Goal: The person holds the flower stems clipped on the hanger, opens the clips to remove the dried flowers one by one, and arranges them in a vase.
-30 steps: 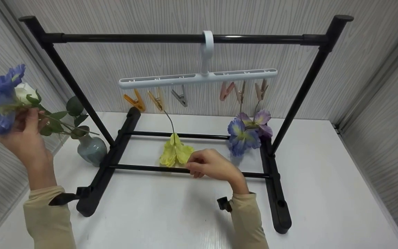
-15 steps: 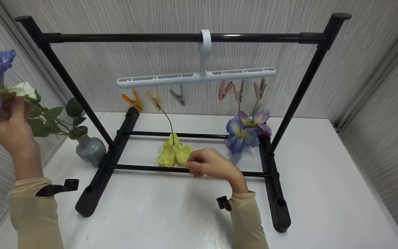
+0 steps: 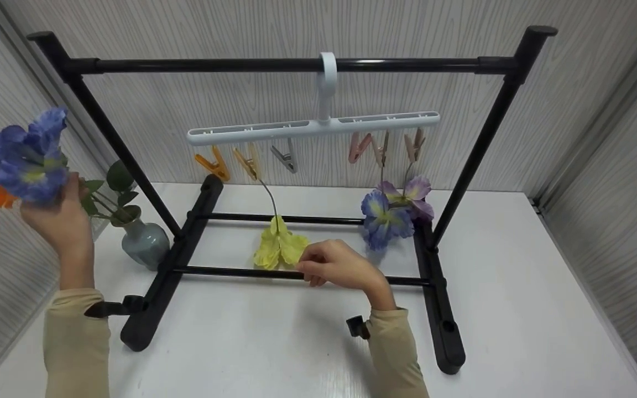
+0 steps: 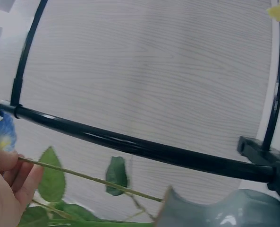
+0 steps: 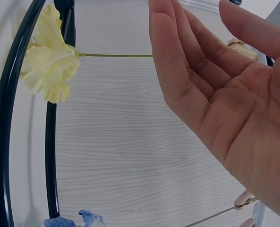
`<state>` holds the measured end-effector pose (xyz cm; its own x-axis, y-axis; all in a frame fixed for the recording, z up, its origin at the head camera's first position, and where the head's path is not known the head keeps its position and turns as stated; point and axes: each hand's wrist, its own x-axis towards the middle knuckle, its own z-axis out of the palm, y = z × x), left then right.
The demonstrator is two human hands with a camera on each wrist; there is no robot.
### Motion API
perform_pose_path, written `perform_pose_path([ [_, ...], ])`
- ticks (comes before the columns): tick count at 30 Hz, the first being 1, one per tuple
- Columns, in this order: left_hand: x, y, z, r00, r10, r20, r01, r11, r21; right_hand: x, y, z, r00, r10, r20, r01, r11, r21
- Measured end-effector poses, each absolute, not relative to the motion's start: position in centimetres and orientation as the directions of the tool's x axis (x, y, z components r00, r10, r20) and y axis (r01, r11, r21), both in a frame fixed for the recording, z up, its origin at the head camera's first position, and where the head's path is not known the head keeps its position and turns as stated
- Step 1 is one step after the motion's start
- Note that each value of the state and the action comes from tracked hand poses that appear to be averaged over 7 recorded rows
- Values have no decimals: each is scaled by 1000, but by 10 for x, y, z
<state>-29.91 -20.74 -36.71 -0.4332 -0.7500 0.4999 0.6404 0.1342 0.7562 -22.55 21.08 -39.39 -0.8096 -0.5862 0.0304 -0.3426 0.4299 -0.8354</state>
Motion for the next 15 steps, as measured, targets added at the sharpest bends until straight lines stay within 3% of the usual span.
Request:
perform_pose_path([
  [8,-313,-195,-398,-365,-720,590,583,317,748,-226,211,-395,-808,-588,29,-341,429,-836],
  [15,-320,-192,-421,-343,-692,635,552,399,732,-227,213,-395,-815,-578,33,-340,432,-835],
])
